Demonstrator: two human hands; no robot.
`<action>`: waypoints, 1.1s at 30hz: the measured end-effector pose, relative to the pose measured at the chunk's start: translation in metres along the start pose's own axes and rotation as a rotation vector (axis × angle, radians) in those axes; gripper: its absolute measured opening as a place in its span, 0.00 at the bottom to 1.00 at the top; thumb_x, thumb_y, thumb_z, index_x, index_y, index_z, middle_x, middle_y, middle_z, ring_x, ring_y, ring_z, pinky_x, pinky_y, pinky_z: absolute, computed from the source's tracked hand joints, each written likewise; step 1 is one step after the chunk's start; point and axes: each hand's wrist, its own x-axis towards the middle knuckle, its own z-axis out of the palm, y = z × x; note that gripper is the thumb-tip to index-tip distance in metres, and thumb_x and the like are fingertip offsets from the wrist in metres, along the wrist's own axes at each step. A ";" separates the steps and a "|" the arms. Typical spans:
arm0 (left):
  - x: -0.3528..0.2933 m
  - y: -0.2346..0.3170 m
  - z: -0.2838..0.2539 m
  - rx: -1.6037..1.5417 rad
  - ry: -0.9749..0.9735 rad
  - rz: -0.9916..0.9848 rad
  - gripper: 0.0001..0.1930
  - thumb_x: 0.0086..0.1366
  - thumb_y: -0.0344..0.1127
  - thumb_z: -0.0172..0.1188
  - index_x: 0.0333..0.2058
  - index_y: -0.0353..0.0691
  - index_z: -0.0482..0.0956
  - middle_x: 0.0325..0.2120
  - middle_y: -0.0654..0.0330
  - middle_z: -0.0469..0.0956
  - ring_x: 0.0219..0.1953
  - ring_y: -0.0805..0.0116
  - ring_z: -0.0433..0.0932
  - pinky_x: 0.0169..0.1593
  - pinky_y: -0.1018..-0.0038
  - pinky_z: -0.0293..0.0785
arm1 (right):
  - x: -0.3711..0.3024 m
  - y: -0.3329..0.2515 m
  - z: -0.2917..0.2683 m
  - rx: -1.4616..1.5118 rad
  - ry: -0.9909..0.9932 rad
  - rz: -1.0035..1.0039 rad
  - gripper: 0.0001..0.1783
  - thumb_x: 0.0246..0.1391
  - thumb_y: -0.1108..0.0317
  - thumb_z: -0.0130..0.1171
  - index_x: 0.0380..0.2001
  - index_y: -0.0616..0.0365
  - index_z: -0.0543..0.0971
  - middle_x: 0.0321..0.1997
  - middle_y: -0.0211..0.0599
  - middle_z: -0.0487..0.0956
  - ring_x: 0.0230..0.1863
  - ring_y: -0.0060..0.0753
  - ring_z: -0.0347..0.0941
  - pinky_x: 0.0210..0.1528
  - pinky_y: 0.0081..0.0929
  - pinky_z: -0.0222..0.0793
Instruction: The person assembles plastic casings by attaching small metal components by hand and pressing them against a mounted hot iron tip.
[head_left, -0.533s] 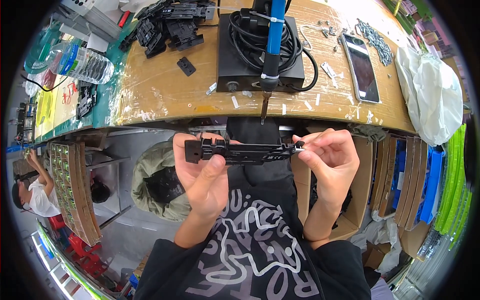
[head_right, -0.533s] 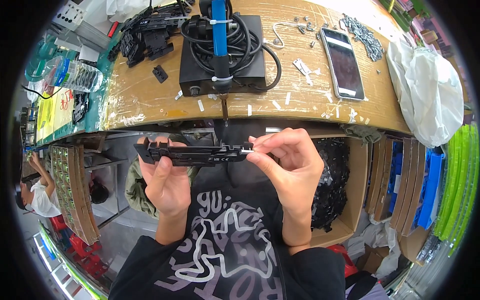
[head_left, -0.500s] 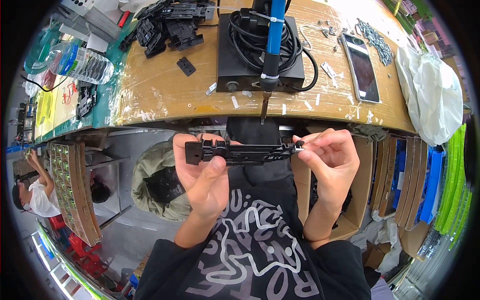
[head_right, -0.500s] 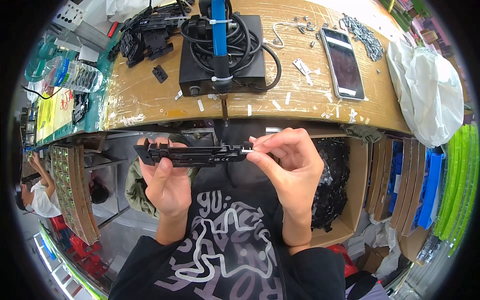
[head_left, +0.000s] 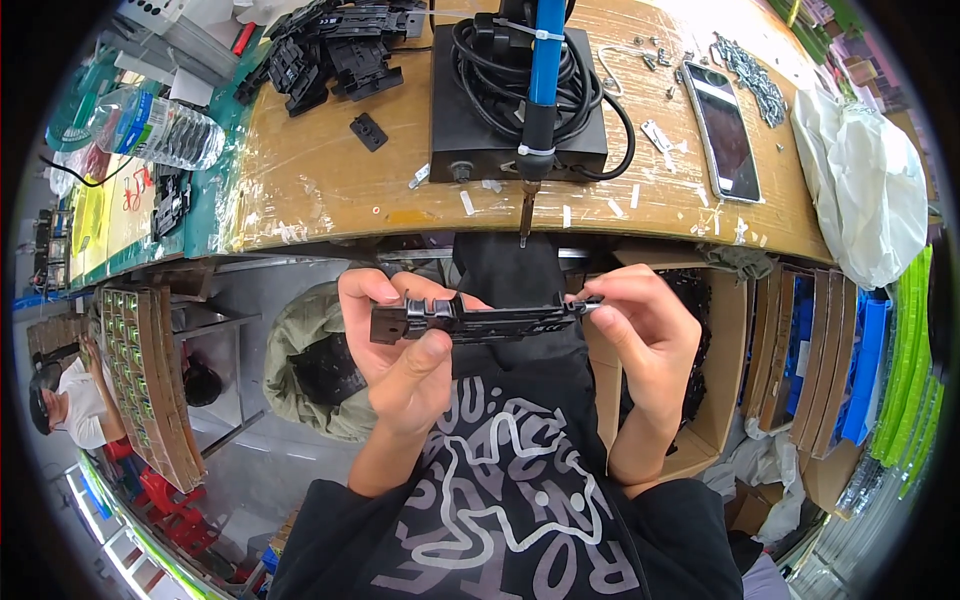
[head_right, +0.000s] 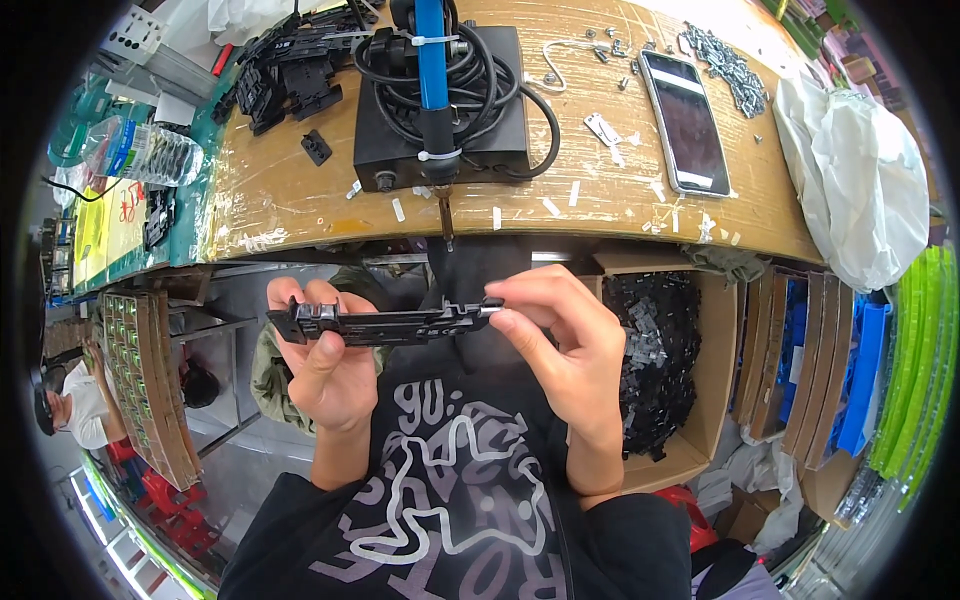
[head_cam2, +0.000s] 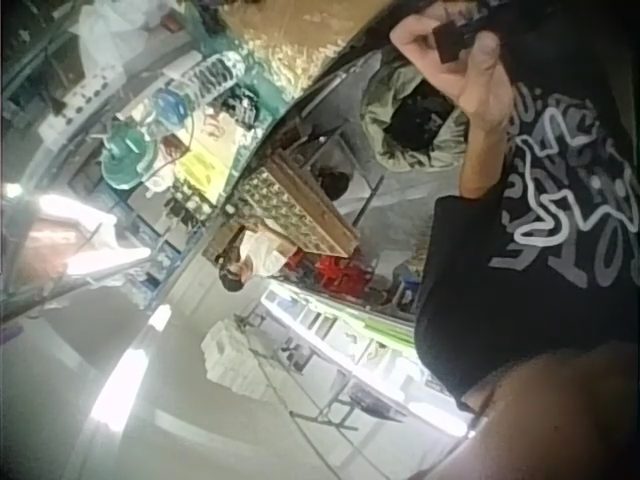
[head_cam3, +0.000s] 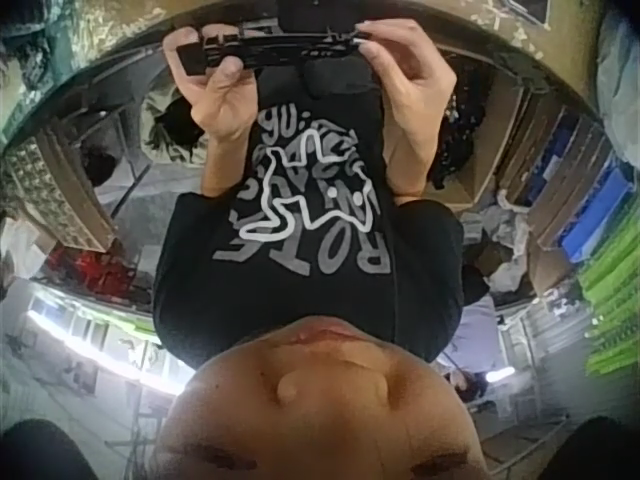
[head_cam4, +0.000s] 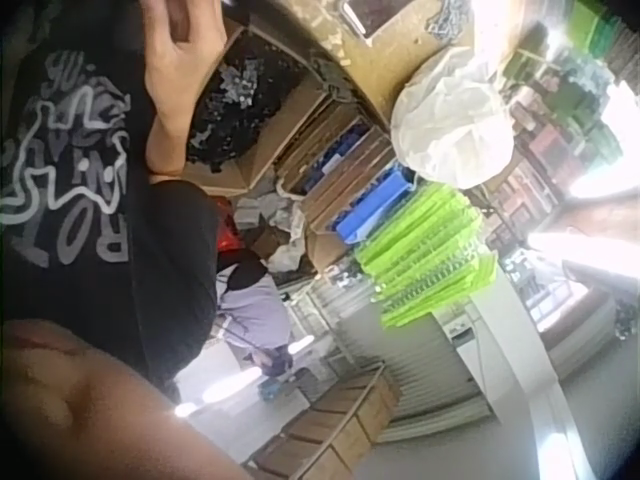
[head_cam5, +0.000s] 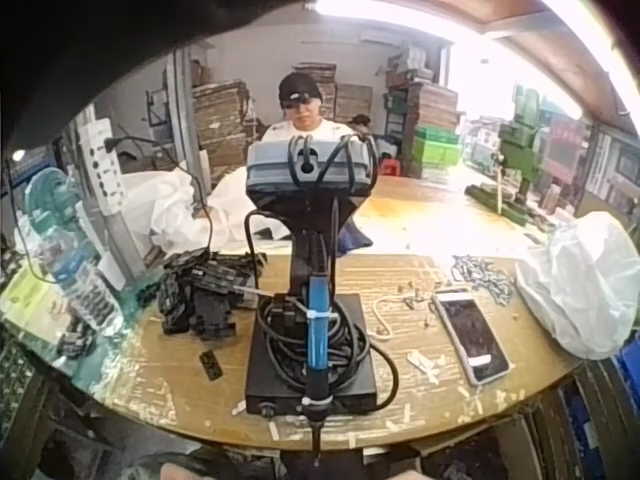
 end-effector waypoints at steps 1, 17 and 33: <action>0.000 0.000 0.000 0.000 0.000 0.000 0.24 0.46 0.23 0.57 0.40 0.40 0.56 0.30 0.57 0.64 0.34 0.61 0.70 0.37 0.73 0.69 | -0.001 0.003 -0.005 -0.059 -0.057 -0.058 0.11 0.40 0.85 0.56 0.31 0.69 0.72 0.31 0.38 0.71 0.32 0.24 0.70 0.37 0.18 0.68; -0.001 -0.013 -0.017 -0.182 -0.306 -1.097 0.22 0.54 0.38 0.46 0.46 0.33 0.64 0.33 0.61 0.71 0.31 0.77 0.70 0.34 0.86 0.65 | 0.003 0.035 -0.002 -0.053 -0.286 -0.308 0.08 0.38 0.83 0.56 0.27 0.65 0.76 0.29 0.44 0.75 0.36 0.39 0.74 0.43 0.33 0.69; 0.001 -0.051 -0.020 0.500 0.048 -0.478 0.13 0.53 0.22 0.45 0.39 0.34 0.66 0.27 0.62 0.72 0.24 0.81 0.71 0.27 0.85 0.68 | -0.012 0.049 -0.003 0.101 -0.428 0.589 0.07 0.47 0.76 0.53 0.30 0.65 0.68 0.17 0.34 0.72 0.15 0.22 0.69 0.16 0.17 0.66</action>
